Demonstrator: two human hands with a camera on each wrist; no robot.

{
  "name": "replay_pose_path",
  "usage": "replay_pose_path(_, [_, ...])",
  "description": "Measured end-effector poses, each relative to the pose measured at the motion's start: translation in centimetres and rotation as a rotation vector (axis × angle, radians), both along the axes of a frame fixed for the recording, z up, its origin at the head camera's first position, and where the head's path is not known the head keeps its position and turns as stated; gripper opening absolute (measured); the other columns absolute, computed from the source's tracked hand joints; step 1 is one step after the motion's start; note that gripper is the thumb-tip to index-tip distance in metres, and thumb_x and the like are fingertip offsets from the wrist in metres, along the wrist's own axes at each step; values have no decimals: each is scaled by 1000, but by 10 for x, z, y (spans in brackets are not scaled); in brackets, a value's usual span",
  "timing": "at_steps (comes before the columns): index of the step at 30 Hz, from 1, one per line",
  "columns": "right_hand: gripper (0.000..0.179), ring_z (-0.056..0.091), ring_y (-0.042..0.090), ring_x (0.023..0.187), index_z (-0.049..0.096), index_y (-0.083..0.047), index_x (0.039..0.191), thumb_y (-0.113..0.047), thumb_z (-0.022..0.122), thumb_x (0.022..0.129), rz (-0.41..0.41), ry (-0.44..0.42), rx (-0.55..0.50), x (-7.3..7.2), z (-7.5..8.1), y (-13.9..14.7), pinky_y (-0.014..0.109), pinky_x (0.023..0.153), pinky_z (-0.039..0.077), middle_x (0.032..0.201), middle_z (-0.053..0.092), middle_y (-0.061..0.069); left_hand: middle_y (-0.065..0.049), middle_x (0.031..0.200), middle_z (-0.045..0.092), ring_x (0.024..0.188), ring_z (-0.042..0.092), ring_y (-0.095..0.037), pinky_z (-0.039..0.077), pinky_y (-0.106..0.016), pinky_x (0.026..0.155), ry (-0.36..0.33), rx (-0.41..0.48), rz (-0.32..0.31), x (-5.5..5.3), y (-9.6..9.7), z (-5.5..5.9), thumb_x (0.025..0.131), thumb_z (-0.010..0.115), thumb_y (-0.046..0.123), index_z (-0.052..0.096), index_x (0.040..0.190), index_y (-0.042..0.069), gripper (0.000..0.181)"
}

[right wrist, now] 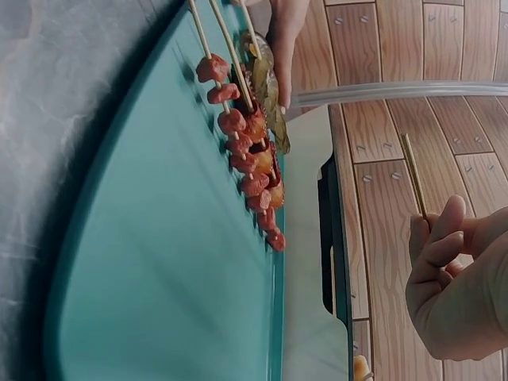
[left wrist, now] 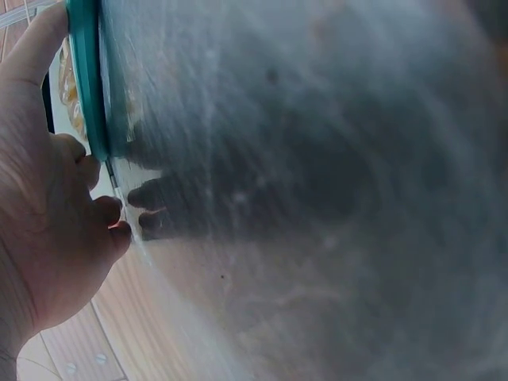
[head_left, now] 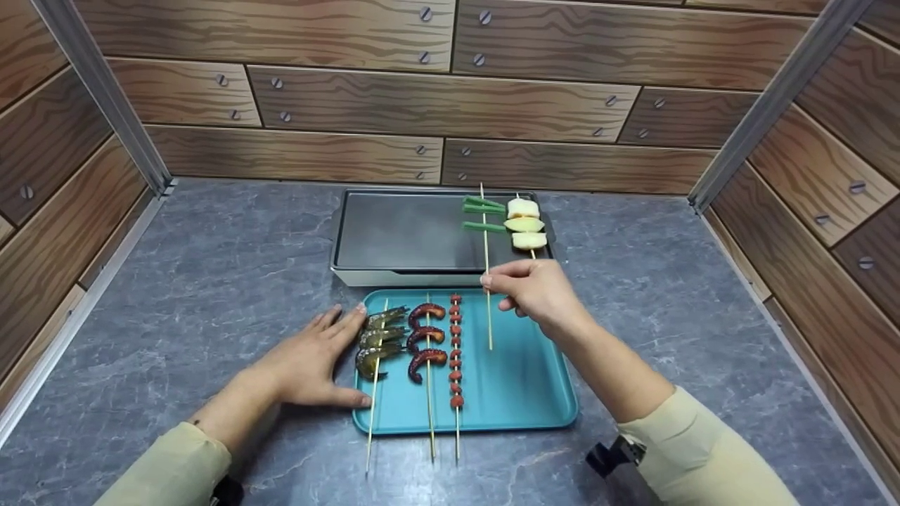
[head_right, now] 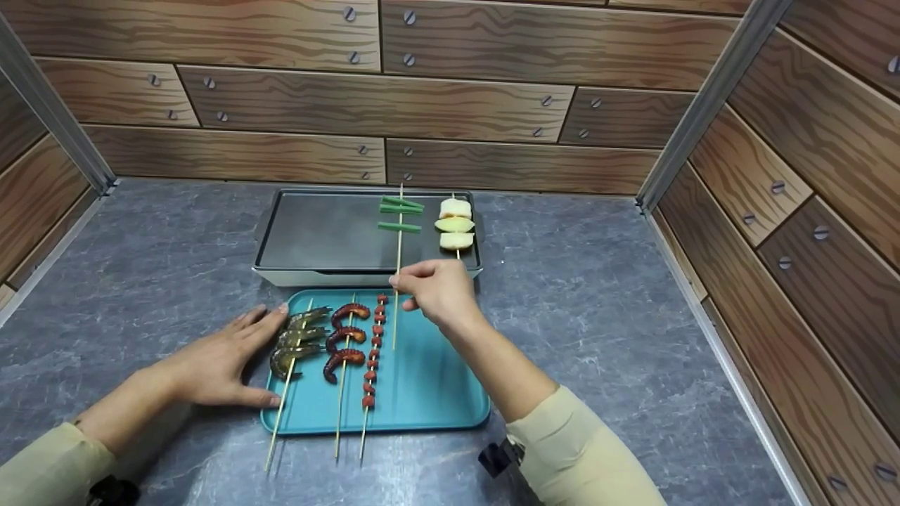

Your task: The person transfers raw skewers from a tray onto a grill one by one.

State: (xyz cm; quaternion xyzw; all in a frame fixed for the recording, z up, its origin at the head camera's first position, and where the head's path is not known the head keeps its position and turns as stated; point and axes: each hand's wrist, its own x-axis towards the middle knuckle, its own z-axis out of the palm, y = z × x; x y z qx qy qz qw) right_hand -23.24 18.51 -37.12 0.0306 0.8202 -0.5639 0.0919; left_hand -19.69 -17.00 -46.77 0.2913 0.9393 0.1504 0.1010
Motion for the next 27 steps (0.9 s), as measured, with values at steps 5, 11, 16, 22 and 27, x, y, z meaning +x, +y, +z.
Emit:
replay_pose_path(5, [19,65,9,62,81,-2,113,-16,74,102,-16,2,17,-8,-1,-1,21,54,46,104,78,13,-12,176,15,160,12,-47,17,-63,127,1,1,-2,0,0,0,77,66,89,12,171,7,136])
replay_pose_path(11, [18,65,9,62,82,-2,112,-15,74,102,-33,-3,21,-17,-2,-2,22,54,46,98,78,10,-11,177,13,160,11,-46,16,-62,128,-8,-4,2,0,0,1,77,65,90,11,171,8,136])
replay_pose_path(16, [17,65,8,59,82,-1,110,-14,74,101,-56,-19,17,-26,-3,-2,20,51,45,92,78,8,-11,177,12,160,10,-46,15,-61,128,-12,-4,3,0,0,1,77,65,90,10,171,8,136])
replay_pose_path(22, [18,66,7,60,81,-1,111,-14,74,101,-61,-21,29,-32,-5,-2,20,51,45,93,78,7,-13,176,15,159,12,-47,14,-59,129,1,17,-5,0,0,1,78,68,87,12,170,5,135])
replay_pose_path(27, [18,67,8,61,81,-1,111,-15,75,101,-64,-14,62,-37,-6,-2,20,51,45,97,79,10,-12,176,16,159,13,-47,15,-60,129,5,21,-5,0,0,1,78,68,87,13,170,5,135])
